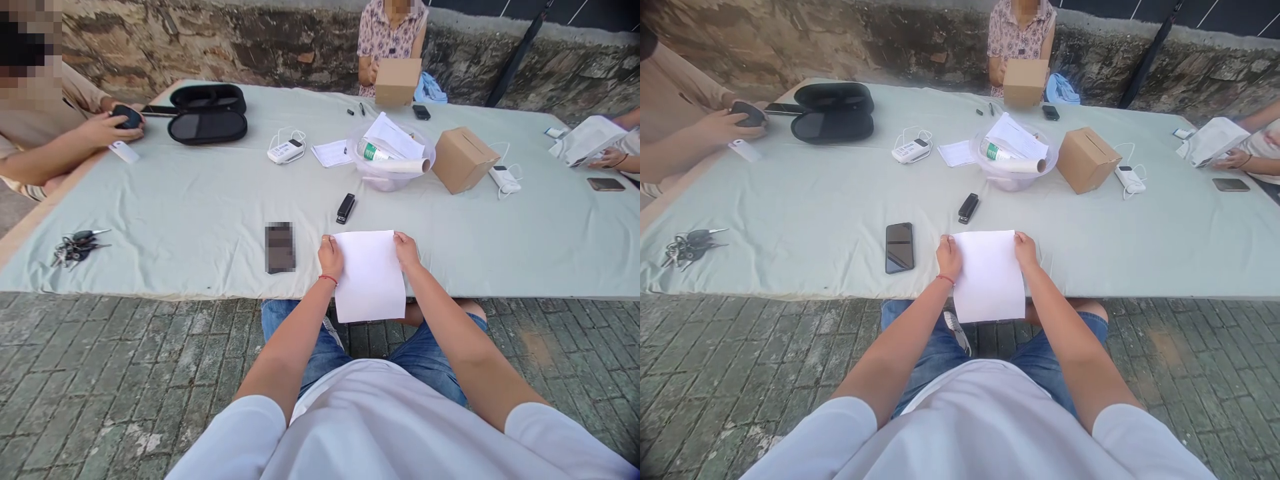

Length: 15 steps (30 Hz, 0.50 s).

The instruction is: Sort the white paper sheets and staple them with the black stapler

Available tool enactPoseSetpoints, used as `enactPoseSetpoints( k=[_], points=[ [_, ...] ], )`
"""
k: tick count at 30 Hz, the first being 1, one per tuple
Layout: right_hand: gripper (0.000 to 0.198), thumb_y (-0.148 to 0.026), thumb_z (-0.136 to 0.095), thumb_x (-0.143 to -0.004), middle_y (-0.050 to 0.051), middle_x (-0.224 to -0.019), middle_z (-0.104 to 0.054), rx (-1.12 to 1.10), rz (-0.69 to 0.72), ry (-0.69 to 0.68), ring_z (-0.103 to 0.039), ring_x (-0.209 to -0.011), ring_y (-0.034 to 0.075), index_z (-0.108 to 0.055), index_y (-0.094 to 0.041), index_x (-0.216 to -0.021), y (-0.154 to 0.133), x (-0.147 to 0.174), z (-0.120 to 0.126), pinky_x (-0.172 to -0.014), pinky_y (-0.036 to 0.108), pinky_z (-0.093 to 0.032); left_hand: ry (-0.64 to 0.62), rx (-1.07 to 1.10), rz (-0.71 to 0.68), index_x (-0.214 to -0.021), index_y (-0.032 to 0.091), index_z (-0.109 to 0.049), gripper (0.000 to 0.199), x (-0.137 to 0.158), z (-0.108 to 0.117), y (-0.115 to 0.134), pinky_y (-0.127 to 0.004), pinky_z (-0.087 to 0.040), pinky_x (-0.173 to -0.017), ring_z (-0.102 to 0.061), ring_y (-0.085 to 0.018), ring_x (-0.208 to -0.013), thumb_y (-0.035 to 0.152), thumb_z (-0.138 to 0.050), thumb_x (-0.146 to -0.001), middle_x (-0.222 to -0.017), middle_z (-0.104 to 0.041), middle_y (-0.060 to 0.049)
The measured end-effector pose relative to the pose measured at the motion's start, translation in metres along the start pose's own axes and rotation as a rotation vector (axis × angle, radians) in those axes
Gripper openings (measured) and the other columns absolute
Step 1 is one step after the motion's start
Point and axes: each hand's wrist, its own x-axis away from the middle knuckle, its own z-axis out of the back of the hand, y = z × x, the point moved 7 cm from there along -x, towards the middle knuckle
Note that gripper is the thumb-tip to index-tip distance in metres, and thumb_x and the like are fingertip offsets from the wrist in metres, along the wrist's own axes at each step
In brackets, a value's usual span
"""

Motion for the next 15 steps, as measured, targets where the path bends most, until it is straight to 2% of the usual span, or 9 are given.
enactPoseSetpoints(
  k=[9,15],
  points=[
    [0.035,-0.054,-0.054,-0.075,0.001,-0.073,-0.061,0.050,-0.027,0.001,-0.052,-0.065,0.016,-0.062,-0.021,-0.085,0.000,0.001,-0.002,-0.060,0.028,-0.043,-0.023,-0.062,0.005,-0.095,0.019,-0.054,0.033,0.001,0.000,0.002,-0.034,-0.040,-0.070,-0.055,-0.021,-0.069,0.037,-0.027,-0.100,-0.071,-0.055,-0.004],
    [0.039,-0.056,-0.052,-0.075,0.001,-0.076,-0.062,0.049,-0.033,-0.021,-0.054,-0.067,0.015,-0.063,-0.020,-0.088,0.009,-0.006,0.000,-0.062,0.027,-0.045,-0.026,-0.069,-0.005,-0.092,0.020,-0.053,0.029,0.000,0.000,0.002,-0.034,-0.039,-0.070,-0.055,-0.021,-0.069,0.034,-0.029,-0.099,-0.071,-0.055,-0.004]
  ],
)
